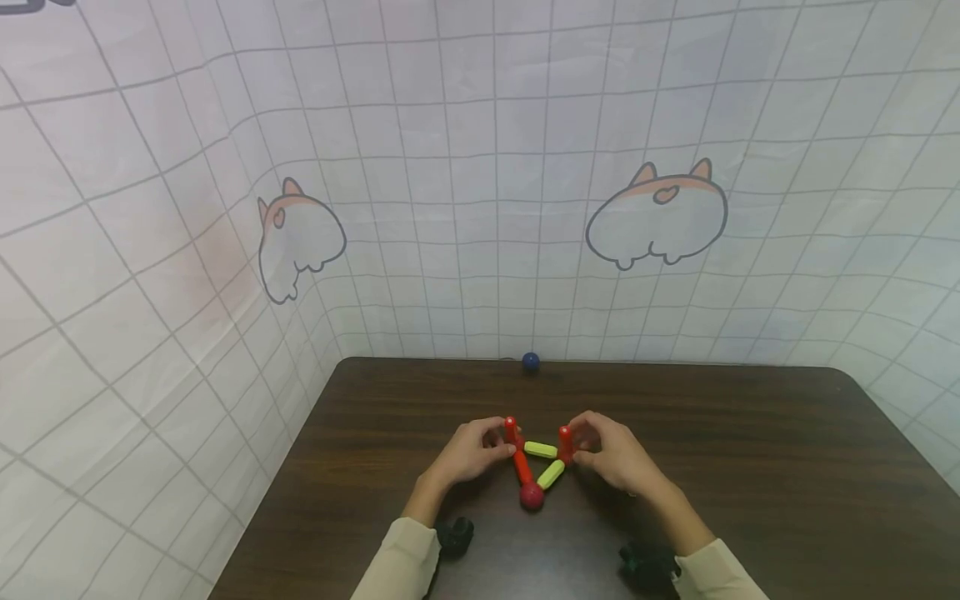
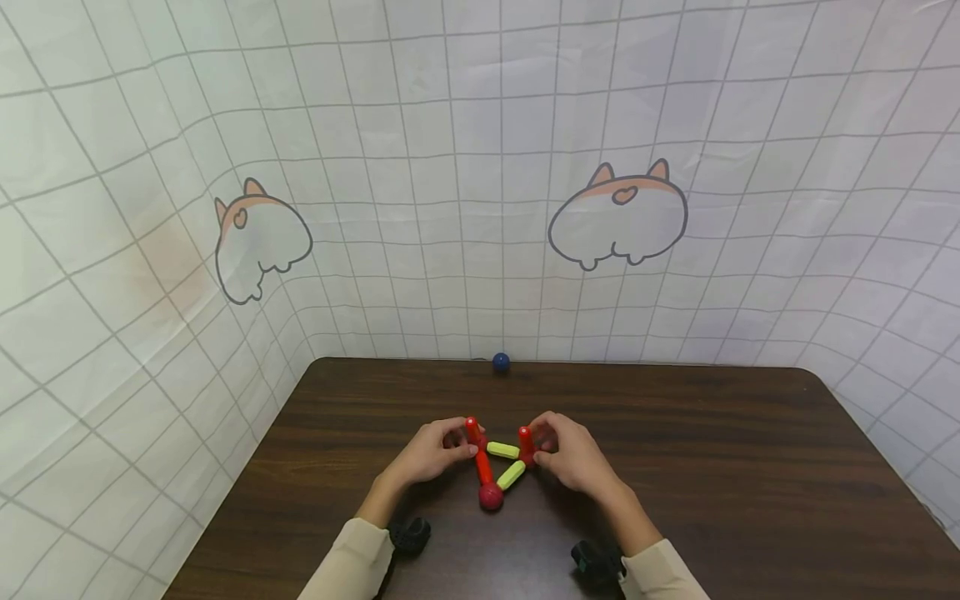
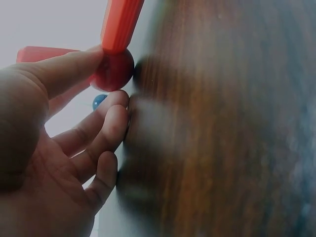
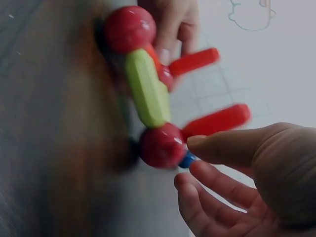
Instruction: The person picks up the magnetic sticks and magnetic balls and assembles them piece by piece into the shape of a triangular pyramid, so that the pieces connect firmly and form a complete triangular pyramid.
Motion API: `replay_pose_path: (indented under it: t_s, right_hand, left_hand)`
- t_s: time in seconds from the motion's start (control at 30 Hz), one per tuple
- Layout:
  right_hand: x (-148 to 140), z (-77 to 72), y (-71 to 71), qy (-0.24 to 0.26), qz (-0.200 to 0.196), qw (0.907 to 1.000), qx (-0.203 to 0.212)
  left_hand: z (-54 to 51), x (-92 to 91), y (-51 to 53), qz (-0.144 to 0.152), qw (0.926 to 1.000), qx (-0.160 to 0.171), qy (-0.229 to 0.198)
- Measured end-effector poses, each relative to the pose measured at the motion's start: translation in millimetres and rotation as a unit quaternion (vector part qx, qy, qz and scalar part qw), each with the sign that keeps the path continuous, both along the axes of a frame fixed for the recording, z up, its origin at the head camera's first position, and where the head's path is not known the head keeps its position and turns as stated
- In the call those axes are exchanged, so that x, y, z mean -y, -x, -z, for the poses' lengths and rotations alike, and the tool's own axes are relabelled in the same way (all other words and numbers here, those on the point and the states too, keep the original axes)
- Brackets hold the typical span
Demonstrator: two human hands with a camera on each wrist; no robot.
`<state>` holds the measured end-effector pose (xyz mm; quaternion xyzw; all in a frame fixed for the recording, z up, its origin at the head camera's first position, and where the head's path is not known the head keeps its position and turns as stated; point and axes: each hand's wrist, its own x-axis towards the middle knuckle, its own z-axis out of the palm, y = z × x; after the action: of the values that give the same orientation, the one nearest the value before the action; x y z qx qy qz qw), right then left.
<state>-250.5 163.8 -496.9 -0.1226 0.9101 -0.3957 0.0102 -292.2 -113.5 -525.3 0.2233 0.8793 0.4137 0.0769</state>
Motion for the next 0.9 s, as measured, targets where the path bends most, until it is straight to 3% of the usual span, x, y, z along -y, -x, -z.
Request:
replay_pose_path:
  t_s: [0.33,0.63,0.9]
  right_hand:
    - [-44,-18.3,-2.4,0.018,0.007,0.9997,-0.013]
    - [-74,-8.2,-15.3,-0.018,-0.007,0.9998,-0.004]
    - [-79,-0.7,-20.0,-0.021,-0.043,0.9986,0.02]
  left_hand:
    - [-0.8,-0.9,0.3,-0.023,0.9997,-0.002,-0.007]
    - [-1.4,-2.1,-0.6,-0.048,0.9988,-0.008,-0.002]
    - [-1.7,-3.6,-1.7,-0.064,0.9978,-0.013,-0.002]
